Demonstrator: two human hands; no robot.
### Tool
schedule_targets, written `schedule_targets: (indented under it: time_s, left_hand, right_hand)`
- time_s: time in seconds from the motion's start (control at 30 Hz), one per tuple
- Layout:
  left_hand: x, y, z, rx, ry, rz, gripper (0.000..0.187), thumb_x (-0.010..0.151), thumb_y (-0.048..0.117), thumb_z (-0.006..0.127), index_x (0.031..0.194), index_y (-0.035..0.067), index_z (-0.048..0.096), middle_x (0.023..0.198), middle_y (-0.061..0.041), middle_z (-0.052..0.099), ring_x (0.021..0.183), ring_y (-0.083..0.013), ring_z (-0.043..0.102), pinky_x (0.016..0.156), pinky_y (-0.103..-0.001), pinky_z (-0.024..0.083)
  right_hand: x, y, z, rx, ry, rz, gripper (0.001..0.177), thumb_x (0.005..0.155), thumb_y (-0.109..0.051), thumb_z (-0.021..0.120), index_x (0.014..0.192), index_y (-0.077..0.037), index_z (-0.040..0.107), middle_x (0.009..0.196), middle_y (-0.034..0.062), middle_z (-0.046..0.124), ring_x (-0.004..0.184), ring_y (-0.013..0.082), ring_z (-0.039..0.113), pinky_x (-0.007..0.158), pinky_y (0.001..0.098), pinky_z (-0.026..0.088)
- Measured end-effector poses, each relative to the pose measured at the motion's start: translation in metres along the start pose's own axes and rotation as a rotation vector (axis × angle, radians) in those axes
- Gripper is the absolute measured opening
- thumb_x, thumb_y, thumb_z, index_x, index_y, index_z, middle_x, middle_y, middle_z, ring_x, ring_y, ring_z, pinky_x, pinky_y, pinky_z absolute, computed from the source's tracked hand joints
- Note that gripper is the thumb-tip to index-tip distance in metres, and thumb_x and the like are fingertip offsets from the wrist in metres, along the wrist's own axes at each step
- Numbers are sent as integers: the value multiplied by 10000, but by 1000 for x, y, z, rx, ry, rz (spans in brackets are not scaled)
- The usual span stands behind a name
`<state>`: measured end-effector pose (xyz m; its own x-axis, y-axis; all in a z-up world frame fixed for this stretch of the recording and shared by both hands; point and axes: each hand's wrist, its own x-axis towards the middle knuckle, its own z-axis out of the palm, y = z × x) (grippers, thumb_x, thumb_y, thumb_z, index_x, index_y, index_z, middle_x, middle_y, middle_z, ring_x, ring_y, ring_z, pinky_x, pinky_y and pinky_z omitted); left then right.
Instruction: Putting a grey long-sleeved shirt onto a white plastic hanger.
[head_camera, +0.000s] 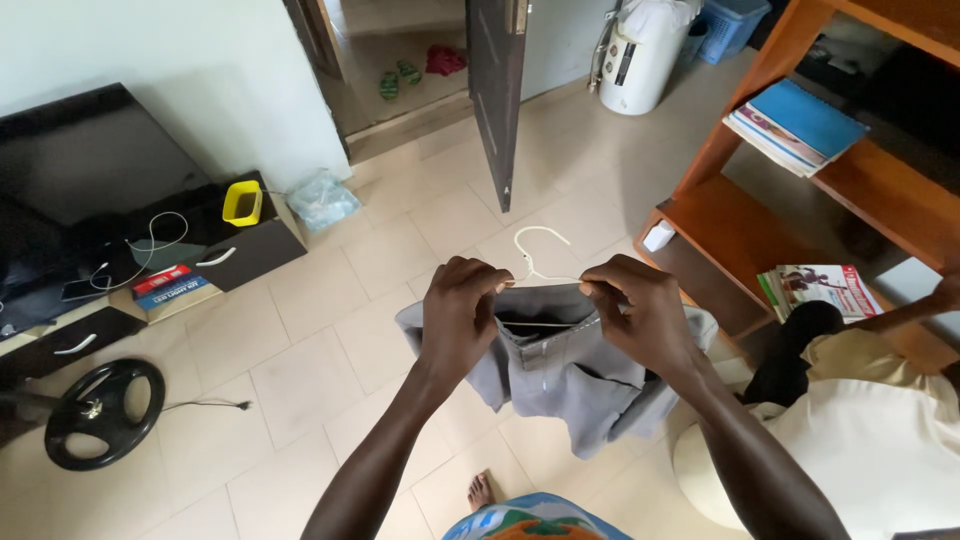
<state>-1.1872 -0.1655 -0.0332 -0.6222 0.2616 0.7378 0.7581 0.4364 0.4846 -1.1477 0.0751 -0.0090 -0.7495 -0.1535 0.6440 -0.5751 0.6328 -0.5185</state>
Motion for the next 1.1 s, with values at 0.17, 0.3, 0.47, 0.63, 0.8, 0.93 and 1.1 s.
schedule_targets:
  time_s: [0.17, 0.3, 0.47, 0.63, 0.8, 0.93, 1.1]
  left_hand:
    - [9, -28, -14, 5, -21, -12, 359, 692, -155, 589, 940, 56, 738, 849, -72, 699, 852, -262, 621, 795, -392, 482]
    - [20, -39, -15, -15, -43, -32, 318, 713, -142, 604, 923, 57, 738, 825, -69, 697, 812, -253, 615, 770, -381, 481]
    - [35, -47, -6, -21, -46, -29, 299, 701, -129, 617, 909, 47, 740, 793, -75, 677, 799, -255, 611, 766, -382, 480]
    - [49, -58, 18, -20, -50, -47, 292, 710, -123, 615, 913, 45, 742, 798, -74, 676, 810, -254, 619, 761, -377, 488]
    - [69, -56, 42, 43, -67, -17, 291, 696, -99, 624, 919, 46, 741, 814, -82, 682, 817, -278, 619, 778, -396, 482]
    - [100, -53, 67, 86, -82, -13, 281, 684, -91, 623, 897, 47, 743, 785, -83, 675, 796, -277, 617, 755, -402, 472]
    - [121, -51, 109, 85, -87, -20, 334, 660, -95, 606, 947, 45, 703, 852, -90, 667, 855, -294, 615, 763, -423, 473]
  right_hand:
    - [18, 4, 25, -17, -39, 33, 100, 891, 30, 710, 979, -18, 714, 814, 83, 677, 599, 130, 590, 505, 287, 478]
    - [32, 7, 33, 11, -65, 107, 87, 895, 37, 708, 967, -12, 715, 789, 85, 671, 563, 149, 561, 465, 300, 453]
    - [43, 23, 33, -23, -57, 89, 83, 886, 30, 717, 957, -11, 708, 806, 89, 684, 588, 145, 600, 494, 295, 476]
    - [55, 51, 26, -2, -55, 79, 104, 874, 48, 703, 957, -14, 710, 823, 89, 694, 620, 151, 638, 521, 283, 506]
    - [66, 87, 11, 30, -68, 27, 117, 888, 57, 695, 977, -18, 704, 851, 89, 693, 669, 151, 655, 572, 267, 534]
    - [87, 116, -10, 11, -68, 56, 124, 871, 56, 703, 963, -25, 721, 826, 89, 704, 619, 163, 641, 523, 287, 498]
    - [100, 153, -37, 54, -64, -3, 179, 859, 75, 687, 1002, -30, 708, 893, 84, 719, 708, 141, 690, 575, 269, 532]
